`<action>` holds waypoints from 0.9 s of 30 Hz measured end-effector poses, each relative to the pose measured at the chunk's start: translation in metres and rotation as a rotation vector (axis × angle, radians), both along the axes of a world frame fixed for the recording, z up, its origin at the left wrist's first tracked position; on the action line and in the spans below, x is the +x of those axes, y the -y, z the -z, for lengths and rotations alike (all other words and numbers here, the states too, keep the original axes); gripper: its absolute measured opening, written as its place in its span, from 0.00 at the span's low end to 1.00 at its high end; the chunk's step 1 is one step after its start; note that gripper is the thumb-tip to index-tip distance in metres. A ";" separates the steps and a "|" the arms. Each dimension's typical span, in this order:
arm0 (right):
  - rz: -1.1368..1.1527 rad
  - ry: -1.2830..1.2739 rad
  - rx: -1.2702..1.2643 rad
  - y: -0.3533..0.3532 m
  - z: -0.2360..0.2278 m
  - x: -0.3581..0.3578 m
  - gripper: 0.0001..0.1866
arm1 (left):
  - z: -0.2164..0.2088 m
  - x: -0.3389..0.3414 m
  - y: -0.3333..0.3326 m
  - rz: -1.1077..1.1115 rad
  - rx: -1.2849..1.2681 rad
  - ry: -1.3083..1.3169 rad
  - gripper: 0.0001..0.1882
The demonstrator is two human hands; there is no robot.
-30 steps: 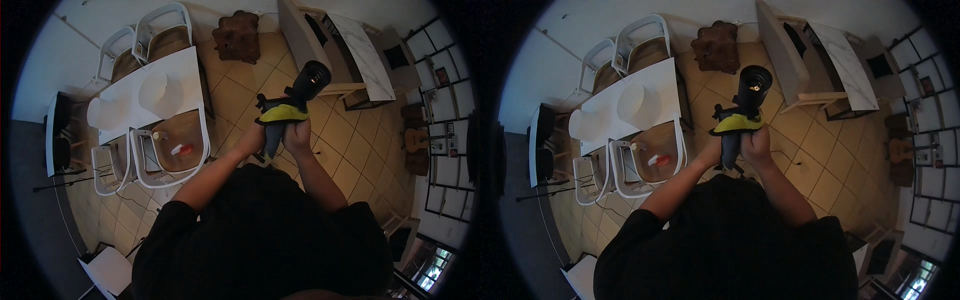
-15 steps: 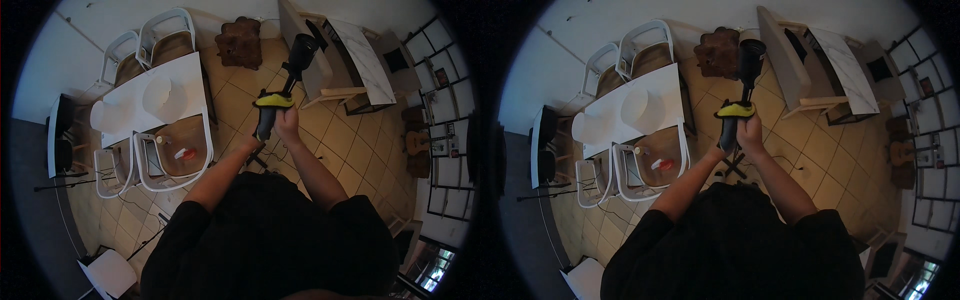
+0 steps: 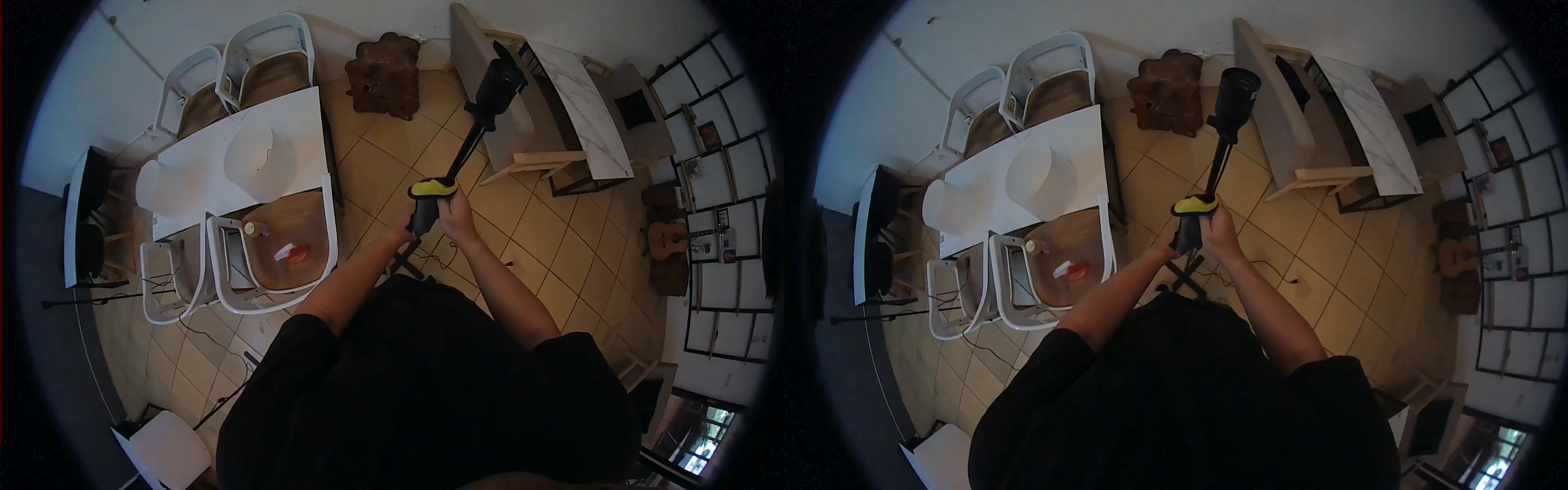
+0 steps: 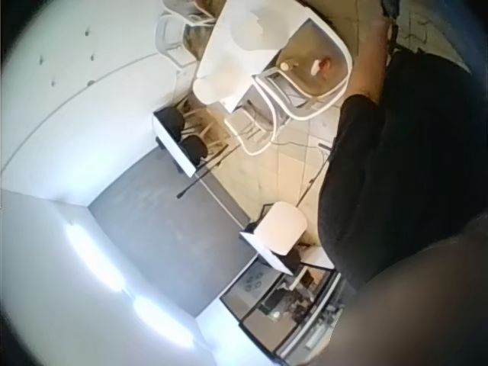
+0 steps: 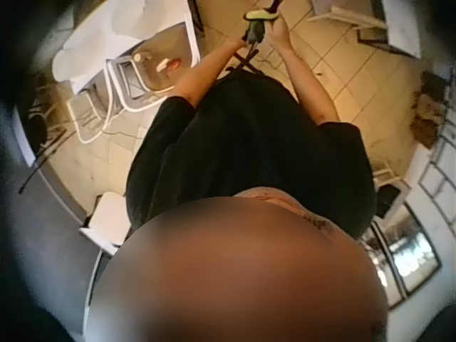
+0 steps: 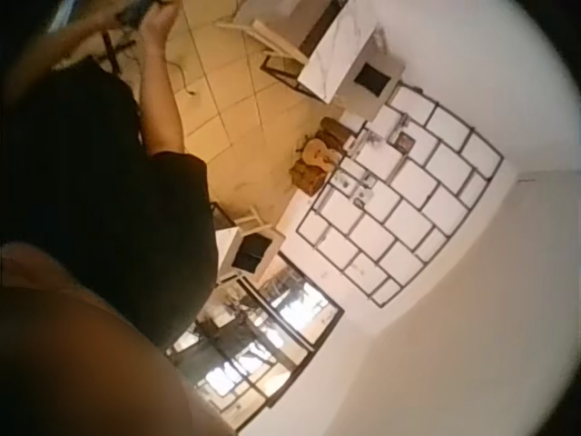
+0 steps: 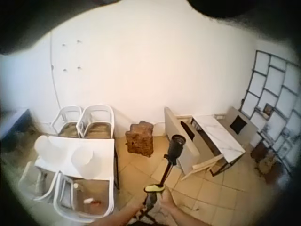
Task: Assembling and cleaning a standing lamp.
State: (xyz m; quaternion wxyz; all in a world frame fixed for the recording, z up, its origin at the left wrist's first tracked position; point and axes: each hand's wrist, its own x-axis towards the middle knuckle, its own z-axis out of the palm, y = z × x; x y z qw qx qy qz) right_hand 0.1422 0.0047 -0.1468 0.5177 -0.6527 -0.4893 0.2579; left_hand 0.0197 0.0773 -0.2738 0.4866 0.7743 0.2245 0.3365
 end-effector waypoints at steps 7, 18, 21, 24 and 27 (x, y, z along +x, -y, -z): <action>0.094 0.027 0.356 -0.030 -0.088 0.035 0.14 | 0.017 0.013 0.002 0.038 -0.032 -0.397 0.12; 0.034 -0.051 0.087 -0.004 -0.026 0.006 0.15 | 0.020 0.012 0.000 0.003 0.050 -0.443 0.12; 0.092 -0.056 0.280 -0.027 -0.084 0.028 0.14 | -0.009 0.013 0.003 0.048 -0.088 -0.384 0.13; 0.135 -0.053 0.397 -0.037 -0.091 0.035 0.13 | -0.015 0.013 0.001 0.085 -0.048 -0.422 0.13; 0.170 0.168 0.310 -0.028 -0.032 0.016 0.14 | -0.003 0.013 -0.007 0.087 0.135 -0.464 0.14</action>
